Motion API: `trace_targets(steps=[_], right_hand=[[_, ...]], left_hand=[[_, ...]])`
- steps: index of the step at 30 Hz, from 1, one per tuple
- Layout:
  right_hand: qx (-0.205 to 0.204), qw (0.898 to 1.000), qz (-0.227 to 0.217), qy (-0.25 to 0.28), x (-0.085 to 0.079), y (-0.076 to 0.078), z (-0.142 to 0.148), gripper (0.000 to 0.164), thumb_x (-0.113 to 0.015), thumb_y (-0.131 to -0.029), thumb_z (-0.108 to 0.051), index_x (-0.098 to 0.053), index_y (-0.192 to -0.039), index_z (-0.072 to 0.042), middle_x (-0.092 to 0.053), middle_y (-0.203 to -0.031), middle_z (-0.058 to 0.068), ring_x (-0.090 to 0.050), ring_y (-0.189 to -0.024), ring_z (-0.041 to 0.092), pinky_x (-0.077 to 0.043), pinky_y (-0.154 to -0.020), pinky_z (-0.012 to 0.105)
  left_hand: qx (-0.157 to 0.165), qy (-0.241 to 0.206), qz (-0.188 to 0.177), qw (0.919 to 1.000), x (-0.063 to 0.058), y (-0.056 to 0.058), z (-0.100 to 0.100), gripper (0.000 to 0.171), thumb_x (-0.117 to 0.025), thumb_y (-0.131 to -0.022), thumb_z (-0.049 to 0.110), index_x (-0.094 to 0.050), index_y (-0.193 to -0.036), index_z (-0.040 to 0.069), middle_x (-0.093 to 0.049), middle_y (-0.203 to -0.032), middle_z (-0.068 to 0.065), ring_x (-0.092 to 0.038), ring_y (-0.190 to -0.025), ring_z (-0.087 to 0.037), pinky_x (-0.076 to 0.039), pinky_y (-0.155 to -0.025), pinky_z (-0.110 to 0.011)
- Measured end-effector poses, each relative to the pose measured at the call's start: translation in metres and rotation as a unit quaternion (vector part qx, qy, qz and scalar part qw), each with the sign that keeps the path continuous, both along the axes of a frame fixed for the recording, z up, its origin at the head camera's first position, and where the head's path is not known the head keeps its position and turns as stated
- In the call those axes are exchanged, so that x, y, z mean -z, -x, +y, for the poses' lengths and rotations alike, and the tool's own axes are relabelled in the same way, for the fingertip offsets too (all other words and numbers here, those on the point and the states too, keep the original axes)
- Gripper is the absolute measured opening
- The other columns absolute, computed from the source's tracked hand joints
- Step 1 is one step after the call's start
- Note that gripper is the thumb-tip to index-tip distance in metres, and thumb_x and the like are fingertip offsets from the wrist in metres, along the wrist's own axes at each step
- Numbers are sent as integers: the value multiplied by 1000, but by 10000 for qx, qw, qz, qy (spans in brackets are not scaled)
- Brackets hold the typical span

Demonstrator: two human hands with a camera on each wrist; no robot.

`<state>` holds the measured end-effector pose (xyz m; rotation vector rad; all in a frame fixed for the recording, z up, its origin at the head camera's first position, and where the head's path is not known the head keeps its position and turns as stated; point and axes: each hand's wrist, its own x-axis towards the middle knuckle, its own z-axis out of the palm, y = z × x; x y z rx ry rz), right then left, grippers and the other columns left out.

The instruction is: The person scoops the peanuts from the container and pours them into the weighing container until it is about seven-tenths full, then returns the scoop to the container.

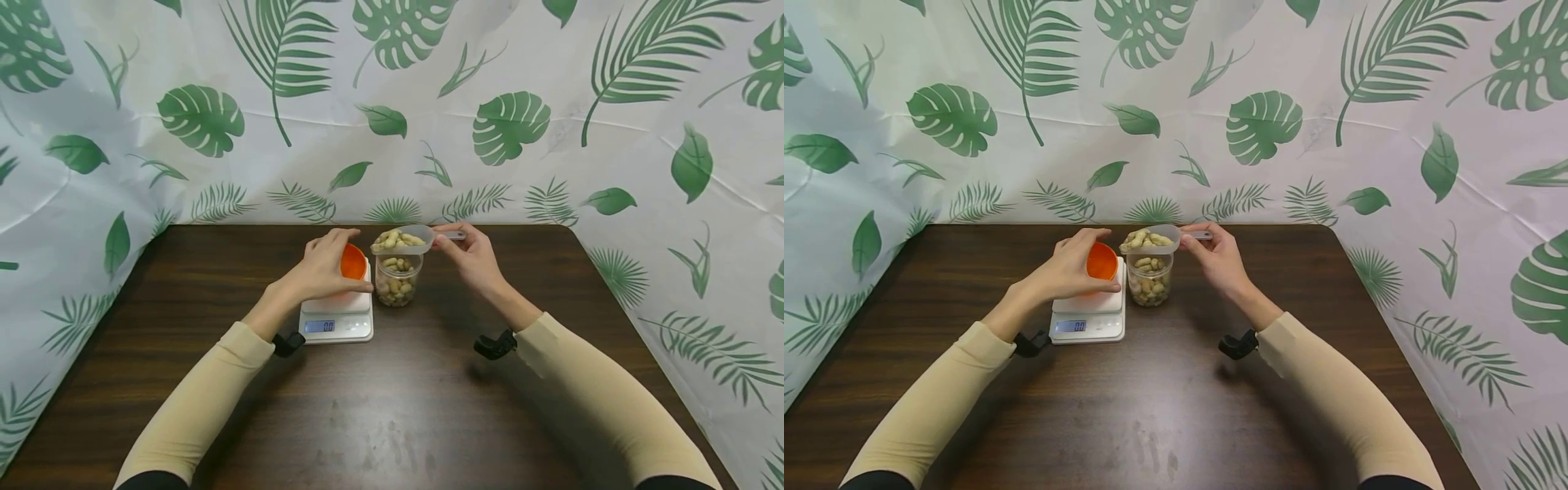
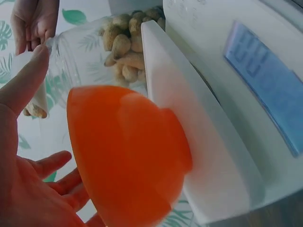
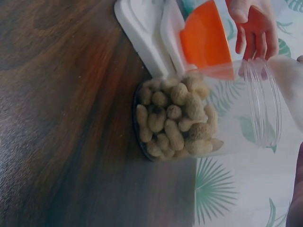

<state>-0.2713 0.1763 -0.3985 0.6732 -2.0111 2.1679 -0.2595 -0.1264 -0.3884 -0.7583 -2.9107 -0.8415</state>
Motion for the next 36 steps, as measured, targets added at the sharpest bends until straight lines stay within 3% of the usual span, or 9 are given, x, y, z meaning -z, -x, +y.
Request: trace_targets(steps=[8, 18, 25, 28, 32, 36], right_hand=[[43, 9999, -19, -130, -3, 3, -13, 22, -60, -102, 3, -58, -119, 17, -68, -116, 5, -70, -94, 17, -53, -94, 35], [23, 9981, 33, -608, -6, 5, -26, 23, -59, -104, -2, -60, -121, 12, -66, -118, 13, -69, -97, 17, -53, -95, 38], [-16, 9971, 64, -752, -6, 8, -38, 23, -61, -103, -3, -62, -121, 11, -66, -114, 24, -69, -94, 18, -51, -95, 49], [-40, 9956, 60, -940, -6, 9, -41, 23, -62, -103, -5, -63, -121, 10, -65, -115, 23, -69, -96, 23, -54, -92, 43], [-131, 9933, -6, -1149, -7, 8, -45, 24, -62, -103, -7, -63, -121, 9, -64, -119, 23, -68, -102, 39, -56, -87, 38], [-185, 9911, -26, -1318, -9, 6, -49, 23, -63, -103, -10, -65, -120, 6, -65, -118, 21, -67, -102, 45, -56, -87, 46]], left_hand=[[-238, -28, -62, 9997, 2, -4, -21, 103, -87, -77, 52, -37, -154, 5, -41, -153, -16, -36, -140, -35, -18, -112, -64], [-306, -233, -513, 9979, 10, -8, -40, 108, -87, -77, 50, -31, -158, 4, -34, -158, -17, -34, -141, -36, -21, -109, -66], [-341, -309, -737, 9962, 17, -11, -45, 112, -87, -77, 49, -27, -160, 2, -35, -157, -19, -40, -136, -38, -24, -108, -67], [-371, -332, -828, 9953, 18, -12, -46, 114, -87, -77, 49, -25, -161, 3, -35, -158, -19, -39, -138, -38, -23, -109, -69], [-408, -395, -961, 9937, 21, -12, -47, 117, -86, -77, 51, -22, -163, 5, -33, -160, -18, -35, -140, -40, -20, -110, -72], [-417, -393, -991, 9934, 22, -12, -47, 118, -86, -78, 53, -20, -163, 3, -32, -160, -20, -33, -142, -41, -19, -110, -72]])
